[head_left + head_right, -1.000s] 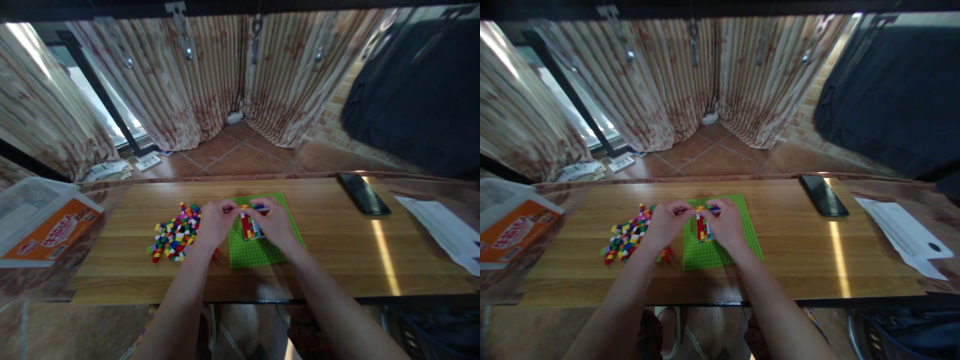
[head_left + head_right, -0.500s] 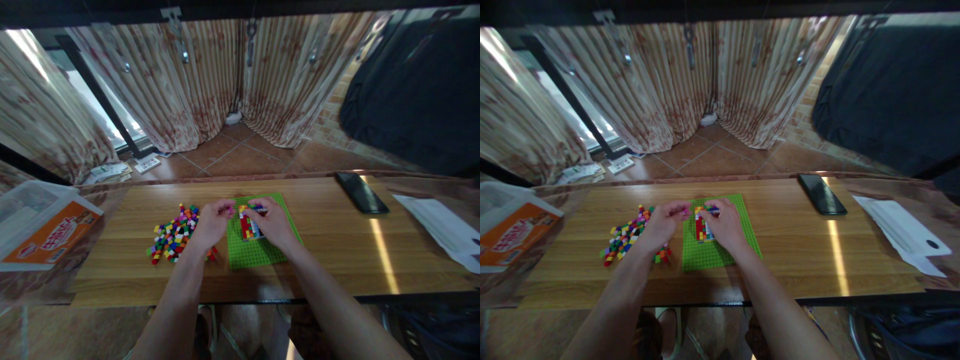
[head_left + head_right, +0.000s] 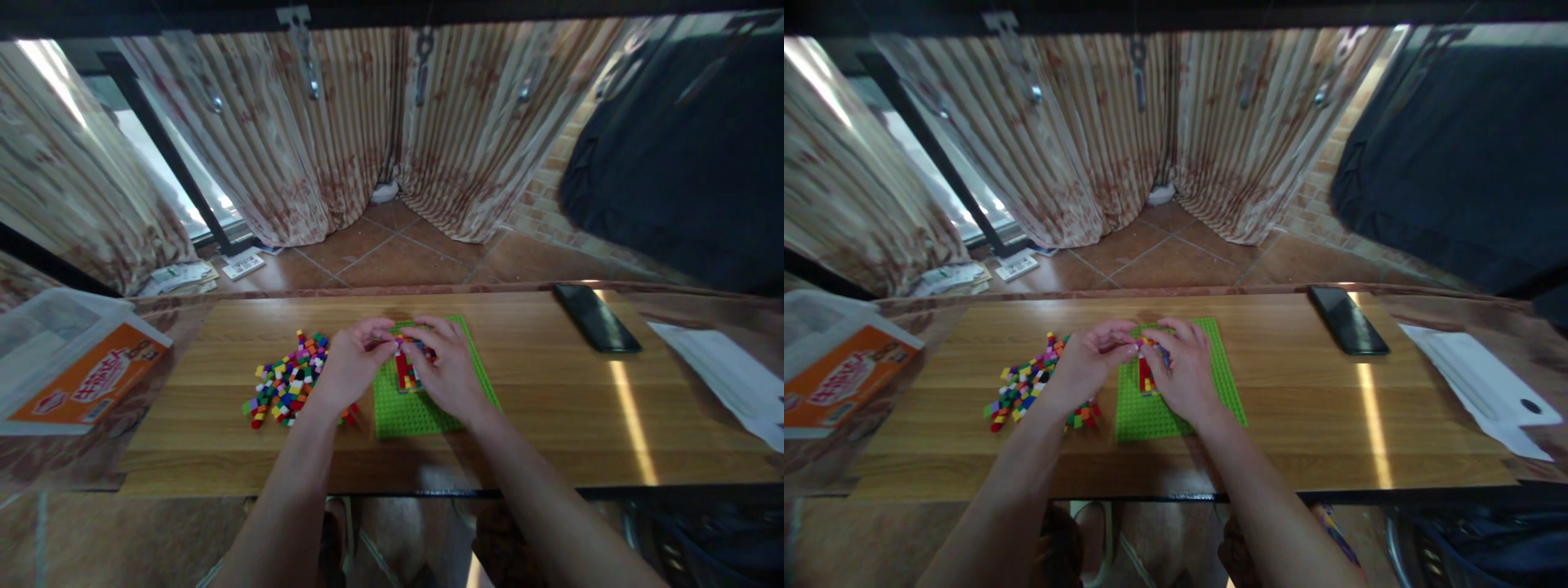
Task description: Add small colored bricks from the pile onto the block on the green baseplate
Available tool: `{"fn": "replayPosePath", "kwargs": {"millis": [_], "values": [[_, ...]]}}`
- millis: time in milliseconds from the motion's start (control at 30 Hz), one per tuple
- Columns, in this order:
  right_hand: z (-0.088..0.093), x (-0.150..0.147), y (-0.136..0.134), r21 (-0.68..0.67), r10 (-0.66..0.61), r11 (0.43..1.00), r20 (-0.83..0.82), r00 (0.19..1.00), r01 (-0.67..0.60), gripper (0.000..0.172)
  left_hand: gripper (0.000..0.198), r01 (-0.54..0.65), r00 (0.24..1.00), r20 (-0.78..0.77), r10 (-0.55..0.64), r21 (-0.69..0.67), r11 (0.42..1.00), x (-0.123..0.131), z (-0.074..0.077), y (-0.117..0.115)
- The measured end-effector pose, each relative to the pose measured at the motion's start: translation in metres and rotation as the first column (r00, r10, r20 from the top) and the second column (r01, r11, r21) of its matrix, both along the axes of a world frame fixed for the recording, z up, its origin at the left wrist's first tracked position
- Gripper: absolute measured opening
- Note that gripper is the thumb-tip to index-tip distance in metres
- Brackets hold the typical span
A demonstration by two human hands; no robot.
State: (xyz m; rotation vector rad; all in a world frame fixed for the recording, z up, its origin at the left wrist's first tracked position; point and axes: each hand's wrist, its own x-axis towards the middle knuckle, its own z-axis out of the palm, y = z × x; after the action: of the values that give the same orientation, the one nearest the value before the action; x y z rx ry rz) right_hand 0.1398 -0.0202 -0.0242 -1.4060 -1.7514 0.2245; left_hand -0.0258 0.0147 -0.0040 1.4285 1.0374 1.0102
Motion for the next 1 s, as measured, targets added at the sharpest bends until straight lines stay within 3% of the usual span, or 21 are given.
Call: {"fn": "replayPosePath", "kwargs": {"millis": [233, 500, 800, 900, 1000], "values": [[0.003, -0.002, 0.001, -0.022, 0.058, 0.998, -0.060, 0.997, -0.059, 0.014, 0.024, -0.019, 0.996, -0.084, 0.027, 0.091, 0.996, 0.007, 0.002, -0.005], [0.002, -0.007, -0.003, -0.049, -0.036, 0.998, -0.043, 0.998, 0.034, 0.015, 0.021, -0.107, 0.966, -0.216, 0.143, 0.172, 0.979, 0.020, -0.001, -0.011], [0.004, -0.003, -0.001, -0.016, -0.119, 0.993, -0.147, 0.982, 0.118, 0.015, 0.024, -0.153, 0.843, -0.448, 0.299, 0.334, 0.930, 0.005, 0.001, -0.007], [0.005, 0.000, 0.000, -0.018, -0.128, 0.992, -0.180, 0.975, 0.127, 0.015, 0.026, -0.145, 0.774, -0.547, 0.318, 0.336, 0.931, -0.003, -0.002, -0.002], [0.005, 0.001, 0.001, -0.031, -0.139, 0.990, -0.200, 0.970, 0.135, 0.014, 0.024, -0.137, 0.781, -0.555, 0.287, 0.297, 0.945, -0.004, -0.005, 0.000]]}}
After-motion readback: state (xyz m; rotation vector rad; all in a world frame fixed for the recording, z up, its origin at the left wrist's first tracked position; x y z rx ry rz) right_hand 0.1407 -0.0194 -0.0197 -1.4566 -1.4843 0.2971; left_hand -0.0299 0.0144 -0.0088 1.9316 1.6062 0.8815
